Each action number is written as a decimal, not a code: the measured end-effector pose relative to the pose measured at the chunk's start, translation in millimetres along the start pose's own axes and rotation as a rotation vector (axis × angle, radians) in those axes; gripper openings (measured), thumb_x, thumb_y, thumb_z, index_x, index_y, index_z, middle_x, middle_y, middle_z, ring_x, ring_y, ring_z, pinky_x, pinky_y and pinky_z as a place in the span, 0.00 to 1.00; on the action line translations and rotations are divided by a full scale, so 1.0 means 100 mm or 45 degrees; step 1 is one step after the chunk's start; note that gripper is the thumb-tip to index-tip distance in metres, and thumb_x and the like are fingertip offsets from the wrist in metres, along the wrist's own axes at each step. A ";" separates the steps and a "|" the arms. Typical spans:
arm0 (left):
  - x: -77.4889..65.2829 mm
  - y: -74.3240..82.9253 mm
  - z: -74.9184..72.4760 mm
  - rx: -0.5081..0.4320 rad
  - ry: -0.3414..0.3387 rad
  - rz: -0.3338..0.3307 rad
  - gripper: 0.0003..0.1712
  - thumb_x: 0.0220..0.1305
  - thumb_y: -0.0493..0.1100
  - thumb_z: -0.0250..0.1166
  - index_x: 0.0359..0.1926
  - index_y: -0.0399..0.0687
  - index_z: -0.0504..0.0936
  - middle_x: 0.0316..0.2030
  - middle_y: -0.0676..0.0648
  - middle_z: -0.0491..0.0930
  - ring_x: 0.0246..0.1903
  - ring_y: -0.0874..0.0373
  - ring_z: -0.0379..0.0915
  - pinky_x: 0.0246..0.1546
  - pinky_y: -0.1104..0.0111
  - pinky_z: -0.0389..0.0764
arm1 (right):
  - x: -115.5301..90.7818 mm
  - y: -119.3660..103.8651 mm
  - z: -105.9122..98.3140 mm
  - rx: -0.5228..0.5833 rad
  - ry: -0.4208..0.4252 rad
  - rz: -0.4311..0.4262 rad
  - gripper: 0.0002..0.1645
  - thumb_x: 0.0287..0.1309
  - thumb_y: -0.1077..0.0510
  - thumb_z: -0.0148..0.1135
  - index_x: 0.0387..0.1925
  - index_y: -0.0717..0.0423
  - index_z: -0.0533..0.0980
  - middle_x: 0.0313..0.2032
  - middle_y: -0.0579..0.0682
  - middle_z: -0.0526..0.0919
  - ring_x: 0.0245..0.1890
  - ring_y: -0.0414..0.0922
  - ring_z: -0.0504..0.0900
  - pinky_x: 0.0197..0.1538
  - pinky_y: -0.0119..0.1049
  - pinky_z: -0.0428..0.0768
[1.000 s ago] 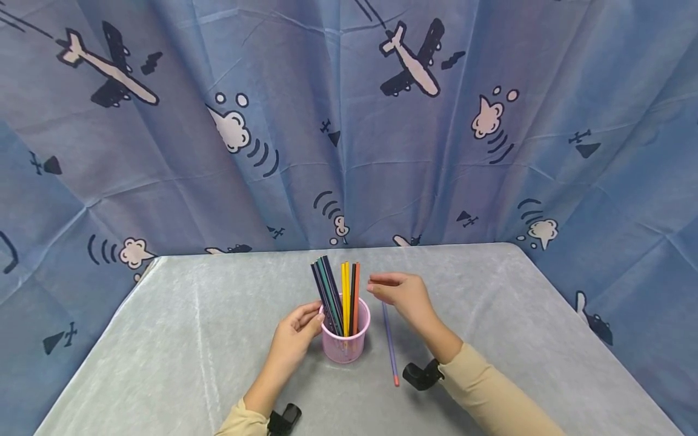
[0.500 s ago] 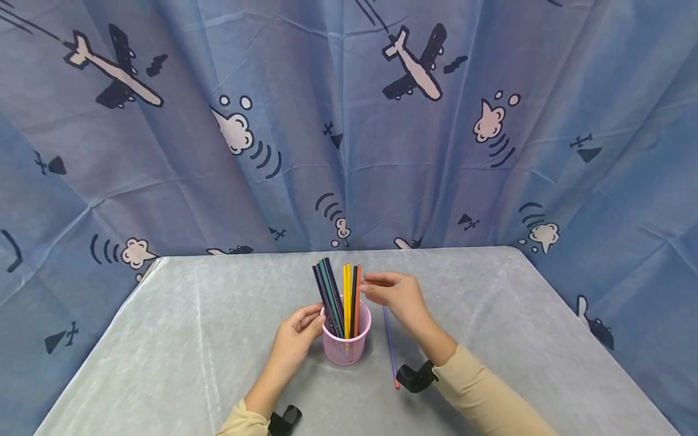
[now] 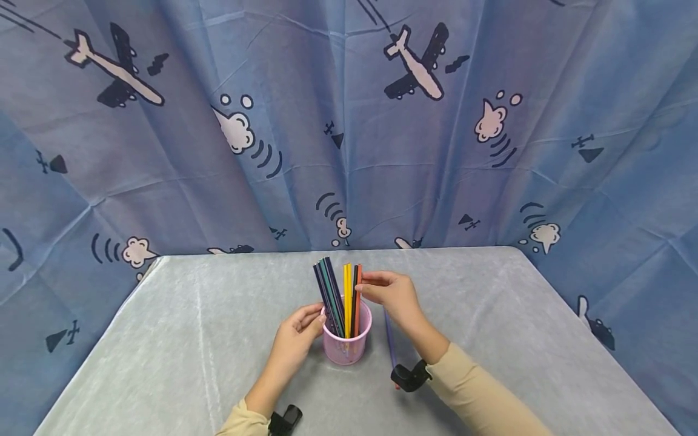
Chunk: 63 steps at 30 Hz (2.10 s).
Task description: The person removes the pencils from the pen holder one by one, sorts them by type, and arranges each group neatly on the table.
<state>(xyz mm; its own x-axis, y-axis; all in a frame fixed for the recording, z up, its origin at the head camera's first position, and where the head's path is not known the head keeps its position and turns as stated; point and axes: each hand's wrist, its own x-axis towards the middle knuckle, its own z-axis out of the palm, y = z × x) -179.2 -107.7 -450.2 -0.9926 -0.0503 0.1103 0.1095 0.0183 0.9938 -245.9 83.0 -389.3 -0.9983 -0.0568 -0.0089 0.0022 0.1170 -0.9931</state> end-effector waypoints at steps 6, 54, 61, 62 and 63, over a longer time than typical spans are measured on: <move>0.01 -0.01 0.00 0.013 0.000 0.000 0.20 0.69 0.37 0.62 0.58 0.28 0.76 0.54 0.30 0.81 0.52 0.43 0.82 0.48 0.71 0.87 | 0.01 0.01 0.03 0.017 0.029 -0.031 0.18 0.54 0.69 0.70 0.47 0.74 0.80 0.42 0.66 0.87 0.34 0.41 0.88 0.43 0.34 0.89; -0.01 0.00 -0.01 0.026 -0.019 -0.034 0.22 0.71 0.39 0.60 0.60 0.29 0.75 0.56 0.31 0.80 0.51 0.46 0.83 0.52 0.72 0.85 | -0.18 -0.74 -0.68 0.253 0.144 -0.326 0.10 0.54 0.65 0.73 0.40 0.55 0.85 0.32 0.41 0.90 0.35 0.38 0.90 0.46 0.33 0.88; 0.01 0.03 -0.03 0.033 -0.027 -0.008 0.22 0.71 0.38 0.60 0.60 0.27 0.75 0.56 0.30 0.80 0.51 0.44 0.82 0.52 0.70 0.86 | -0.13 -0.69 -0.78 0.152 0.178 -0.253 0.12 0.55 0.62 0.72 0.43 0.56 0.84 0.30 0.36 0.89 0.33 0.34 0.89 0.45 0.29 0.87; 0.01 0.03 -0.03 0.030 -0.025 -0.011 0.22 0.71 0.38 0.60 0.59 0.27 0.75 0.56 0.30 0.80 0.51 0.44 0.82 0.51 0.71 0.86 | -0.12 -0.67 -0.79 0.126 0.177 -0.237 0.15 0.56 0.61 0.72 0.46 0.59 0.84 0.30 0.36 0.88 0.33 0.33 0.89 0.44 0.29 0.87; 0.01 0.04 -0.03 0.025 -0.025 -0.013 0.22 0.71 0.38 0.60 0.59 0.27 0.75 0.56 0.29 0.80 0.51 0.44 0.82 0.52 0.71 0.86 | -0.11 -0.65 -0.80 0.105 0.174 -0.219 0.18 0.56 0.60 0.72 0.48 0.61 0.83 0.30 0.35 0.88 0.33 0.33 0.89 0.44 0.28 0.87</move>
<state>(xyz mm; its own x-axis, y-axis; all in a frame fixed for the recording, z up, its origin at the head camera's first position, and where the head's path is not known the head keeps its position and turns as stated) -179.9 -110.3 -446.5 -0.9945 -0.0312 0.0996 0.0984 0.0376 0.9944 -239.2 155.5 -315.2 -0.9829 0.0661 0.1719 -0.1699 0.0353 -0.9848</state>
